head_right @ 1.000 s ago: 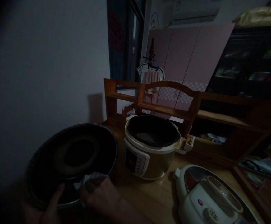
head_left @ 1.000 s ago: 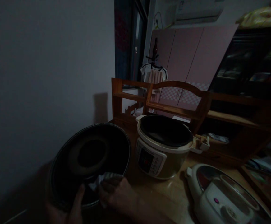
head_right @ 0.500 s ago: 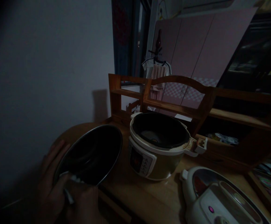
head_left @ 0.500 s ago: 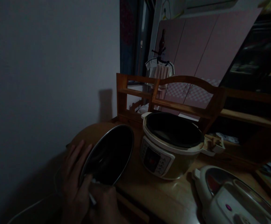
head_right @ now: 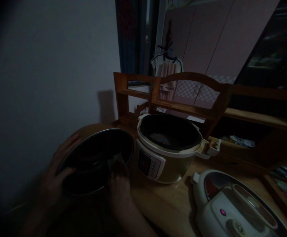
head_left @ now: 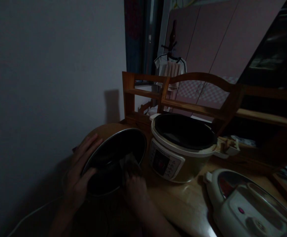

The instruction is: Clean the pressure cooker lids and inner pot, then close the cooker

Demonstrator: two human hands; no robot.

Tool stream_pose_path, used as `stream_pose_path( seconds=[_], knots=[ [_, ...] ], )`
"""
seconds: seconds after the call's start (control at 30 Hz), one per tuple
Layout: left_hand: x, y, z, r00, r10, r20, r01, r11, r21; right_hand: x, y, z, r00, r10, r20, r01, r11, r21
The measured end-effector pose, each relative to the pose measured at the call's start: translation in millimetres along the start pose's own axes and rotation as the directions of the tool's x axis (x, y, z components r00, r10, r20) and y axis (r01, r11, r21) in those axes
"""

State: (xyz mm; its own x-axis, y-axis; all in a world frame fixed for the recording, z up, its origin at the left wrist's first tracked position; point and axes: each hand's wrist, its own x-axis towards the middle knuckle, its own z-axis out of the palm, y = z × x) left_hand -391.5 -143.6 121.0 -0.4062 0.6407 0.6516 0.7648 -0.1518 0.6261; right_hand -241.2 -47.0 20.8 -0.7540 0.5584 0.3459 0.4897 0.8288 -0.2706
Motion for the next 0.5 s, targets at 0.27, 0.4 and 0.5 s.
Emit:
stream_pose_path(
  seconds=[0.27,0.4,0.5],
  knots=[
    [32,-18,-7,0.997,-0.046,0.062,0.057,0.980,-0.191,-4,-19,8,0.997,-0.046,0.063,0.037,0.990,0.137],
    [41,-23,-6,0.996,-0.041,0.084,0.060,0.971,-0.232,-5,-37,-2,0.981,-0.136,0.138,0.069,0.909,0.410],
    [43,-23,-6,0.994,-0.034,0.102,0.057,0.971,-0.231,6,-49,-25,0.952,-0.246,0.181,0.064,0.740,0.669]
  ],
)
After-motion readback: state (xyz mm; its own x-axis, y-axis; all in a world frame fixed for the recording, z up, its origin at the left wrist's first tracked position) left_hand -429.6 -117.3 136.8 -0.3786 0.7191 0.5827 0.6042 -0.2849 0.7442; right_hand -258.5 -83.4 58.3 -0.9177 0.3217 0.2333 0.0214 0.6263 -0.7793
